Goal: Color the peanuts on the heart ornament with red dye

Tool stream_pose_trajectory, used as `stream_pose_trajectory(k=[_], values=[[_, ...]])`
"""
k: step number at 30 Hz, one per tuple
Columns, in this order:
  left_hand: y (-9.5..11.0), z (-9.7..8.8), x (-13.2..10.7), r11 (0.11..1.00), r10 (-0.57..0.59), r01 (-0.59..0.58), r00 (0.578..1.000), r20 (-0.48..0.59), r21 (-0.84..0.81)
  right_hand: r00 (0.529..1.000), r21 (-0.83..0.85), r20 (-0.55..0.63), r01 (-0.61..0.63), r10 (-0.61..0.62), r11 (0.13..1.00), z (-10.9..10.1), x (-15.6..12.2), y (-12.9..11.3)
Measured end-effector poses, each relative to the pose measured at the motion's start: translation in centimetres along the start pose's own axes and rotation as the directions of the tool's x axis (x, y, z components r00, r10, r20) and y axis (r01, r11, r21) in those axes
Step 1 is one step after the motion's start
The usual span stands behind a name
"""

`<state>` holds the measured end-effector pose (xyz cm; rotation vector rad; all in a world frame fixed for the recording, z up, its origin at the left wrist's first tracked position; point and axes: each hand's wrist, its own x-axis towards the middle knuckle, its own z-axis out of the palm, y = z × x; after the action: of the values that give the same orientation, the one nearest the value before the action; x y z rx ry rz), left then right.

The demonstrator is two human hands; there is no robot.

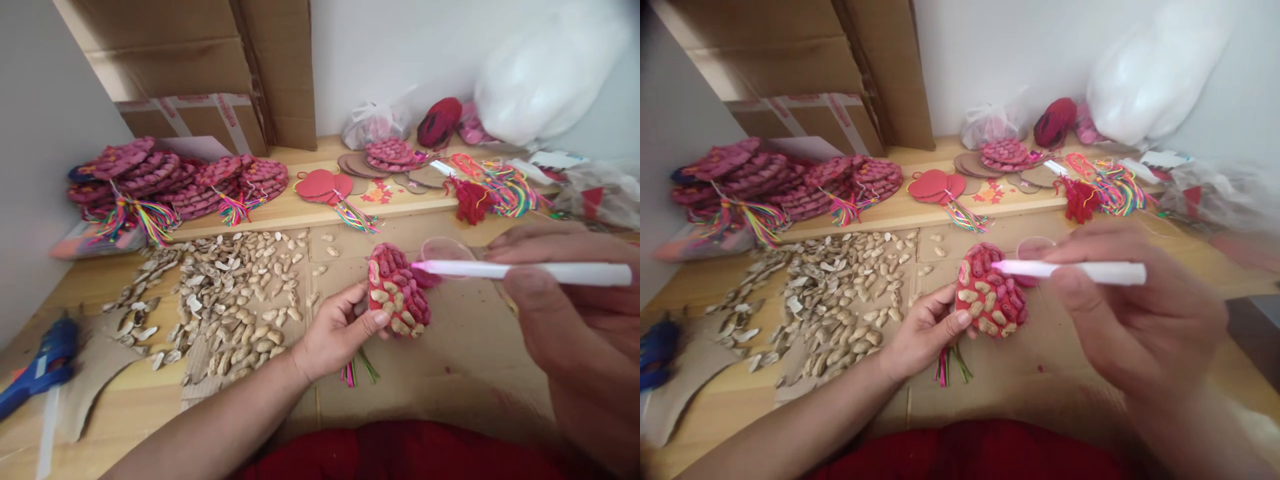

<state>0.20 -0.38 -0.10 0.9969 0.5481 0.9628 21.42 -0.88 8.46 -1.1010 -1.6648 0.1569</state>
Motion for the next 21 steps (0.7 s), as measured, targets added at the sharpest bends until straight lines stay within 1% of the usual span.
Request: stream_pose_trajectory(k=[1,2,4,6,10,17,21], values=[[0.0,0.0,0.0,1.000,0.000,0.000,1.000,0.001,-0.007,0.997,-0.004,0.059,-0.049,0.049,0.999,0.3,-0.2,-0.5],[-0.1,0.0,0.0,1.000,-0.001,0.001,1.000,0.001,-0.013,0.996,0.007,0.085,-0.018,0.017,1.000,0.5,-0.4,-0.7],[-0.1,0.1,0.0,1.000,-0.007,0.007,1.000,0.006,-0.021,0.978,0.038,0.139,0.153,-0.157,0.988,0.8,-0.7,-0.5],[0.0,0.1,0.0,0.999,-0.014,0.014,1.000,0.009,-0.029,0.956,0.031,0.182,0.229,-0.231,0.973,0.9,-0.8,0.2],[0.0,0.2,0.1,0.998,-0.025,0.025,1.000,0.006,-0.058,0.956,0.010,0.205,0.212,-0.210,0.977,1.0,-0.8,1.1],[0.1,0.2,0.1,0.997,-0.027,0.027,1.000,-0.004,-0.067,0.966,0.006,0.206,0.161,-0.158,0.987,1.5,-0.9,0.6],[0.1,0.2,0.2,0.997,-0.037,0.036,0.999,-0.017,-0.063,0.958,-0.001,0.226,0.182,-0.177,0.983,1.4,-0.9,0.8]])
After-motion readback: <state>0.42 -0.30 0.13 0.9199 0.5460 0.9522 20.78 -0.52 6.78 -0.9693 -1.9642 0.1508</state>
